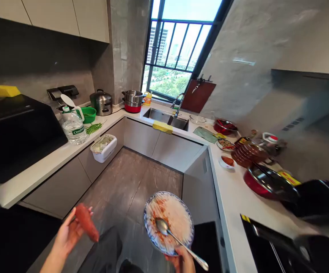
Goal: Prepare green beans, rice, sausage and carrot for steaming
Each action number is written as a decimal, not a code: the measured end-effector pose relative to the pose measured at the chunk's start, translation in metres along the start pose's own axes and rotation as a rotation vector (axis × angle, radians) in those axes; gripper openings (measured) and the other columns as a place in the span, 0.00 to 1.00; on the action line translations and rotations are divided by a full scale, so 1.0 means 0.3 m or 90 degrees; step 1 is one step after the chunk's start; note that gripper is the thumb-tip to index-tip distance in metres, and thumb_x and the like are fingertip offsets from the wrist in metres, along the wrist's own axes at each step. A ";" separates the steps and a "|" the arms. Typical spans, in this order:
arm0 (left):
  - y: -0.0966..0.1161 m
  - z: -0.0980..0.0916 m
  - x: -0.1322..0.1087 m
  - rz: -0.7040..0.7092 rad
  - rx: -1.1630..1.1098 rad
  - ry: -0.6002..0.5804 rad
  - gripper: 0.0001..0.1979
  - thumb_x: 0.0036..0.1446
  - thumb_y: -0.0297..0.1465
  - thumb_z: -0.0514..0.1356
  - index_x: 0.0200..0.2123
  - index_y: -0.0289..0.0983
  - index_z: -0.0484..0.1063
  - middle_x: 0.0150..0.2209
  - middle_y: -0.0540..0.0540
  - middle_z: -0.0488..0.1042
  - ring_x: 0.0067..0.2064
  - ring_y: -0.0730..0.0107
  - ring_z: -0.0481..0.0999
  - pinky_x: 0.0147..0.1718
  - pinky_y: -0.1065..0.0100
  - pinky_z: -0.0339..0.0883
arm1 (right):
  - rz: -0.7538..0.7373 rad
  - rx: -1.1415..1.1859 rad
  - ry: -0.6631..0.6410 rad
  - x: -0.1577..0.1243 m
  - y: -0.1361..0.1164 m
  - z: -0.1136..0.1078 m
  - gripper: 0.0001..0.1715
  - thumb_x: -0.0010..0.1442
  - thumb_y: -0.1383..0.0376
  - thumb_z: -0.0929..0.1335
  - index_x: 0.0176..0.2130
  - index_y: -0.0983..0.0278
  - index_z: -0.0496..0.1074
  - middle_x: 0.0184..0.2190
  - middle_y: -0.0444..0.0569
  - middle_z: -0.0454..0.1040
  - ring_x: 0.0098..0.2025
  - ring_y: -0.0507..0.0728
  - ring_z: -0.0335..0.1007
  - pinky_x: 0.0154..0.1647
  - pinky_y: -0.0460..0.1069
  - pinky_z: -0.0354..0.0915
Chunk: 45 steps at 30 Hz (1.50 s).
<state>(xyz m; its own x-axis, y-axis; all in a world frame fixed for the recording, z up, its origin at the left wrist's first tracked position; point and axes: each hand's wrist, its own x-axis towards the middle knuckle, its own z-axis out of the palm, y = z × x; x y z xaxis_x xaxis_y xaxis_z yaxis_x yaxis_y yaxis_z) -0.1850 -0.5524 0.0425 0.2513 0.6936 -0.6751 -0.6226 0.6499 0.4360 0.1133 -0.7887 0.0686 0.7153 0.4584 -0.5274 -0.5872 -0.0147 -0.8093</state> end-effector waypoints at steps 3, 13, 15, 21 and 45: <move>0.055 0.117 0.230 0.039 -0.047 0.054 0.23 0.64 0.26 0.51 0.62 0.26 0.58 0.36 0.34 0.80 0.38 0.57 0.82 0.33 0.64 0.78 | 0.011 -0.005 -0.061 0.295 -0.101 0.233 0.13 0.31 0.63 0.74 0.19 0.66 0.70 0.16 0.43 0.72 0.19 0.54 0.68 0.19 0.48 0.69; 0.212 1.076 0.959 0.018 -0.108 0.009 0.17 0.63 0.28 0.54 0.53 0.26 0.66 0.34 0.35 0.79 0.35 0.58 0.82 0.32 0.65 0.78 | 0.062 -0.005 -0.127 1.136 -0.411 0.841 0.13 0.30 0.65 0.75 0.20 0.65 0.71 0.21 0.45 0.77 0.21 0.54 0.71 0.21 0.48 0.71; 0.250 1.286 1.062 0.016 -0.114 -0.033 0.14 0.63 0.30 0.55 0.48 0.27 0.69 0.33 0.36 0.79 0.34 0.59 0.82 0.32 0.64 0.78 | 0.076 -0.027 -0.155 1.286 -0.512 0.960 0.14 0.30 0.66 0.76 0.20 0.65 0.71 0.23 0.46 0.78 0.23 0.55 0.72 0.23 0.49 0.72; 0.316 1.663 1.428 0.028 -0.177 -0.057 0.11 0.61 0.30 0.57 0.45 0.30 0.70 0.34 0.38 0.79 0.37 0.60 0.81 0.38 0.62 0.78 | 0.082 -0.128 -0.308 1.831 -0.708 1.430 0.13 0.35 0.64 0.75 0.21 0.64 0.68 0.20 0.44 0.74 0.23 0.56 0.73 0.25 0.50 0.73; 0.833 2.167 2.354 0.139 -0.368 0.202 0.07 0.61 0.27 0.57 0.41 0.31 0.71 0.36 0.39 0.79 0.39 0.61 0.81 0.38 0.66 0.77 | 0.262 -0.445 -0.552 3.097 -0.635 3.179 0.11 0.46 0.75 0.62 0.32 0.67 0.68 0.24 0.46 0.75 0.25 0.53 0.71 0.31 0.49 0.72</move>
<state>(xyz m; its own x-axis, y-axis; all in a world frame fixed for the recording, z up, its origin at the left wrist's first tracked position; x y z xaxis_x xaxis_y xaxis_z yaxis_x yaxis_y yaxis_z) 0.3186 0.3018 0.0615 -0.0985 0.6075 -0.7882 -0.9513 0.1750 0.2538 0.5285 0.4875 -0.0205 -0.1321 0.7506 -0.6474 -0.1856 -0.6603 -0.7277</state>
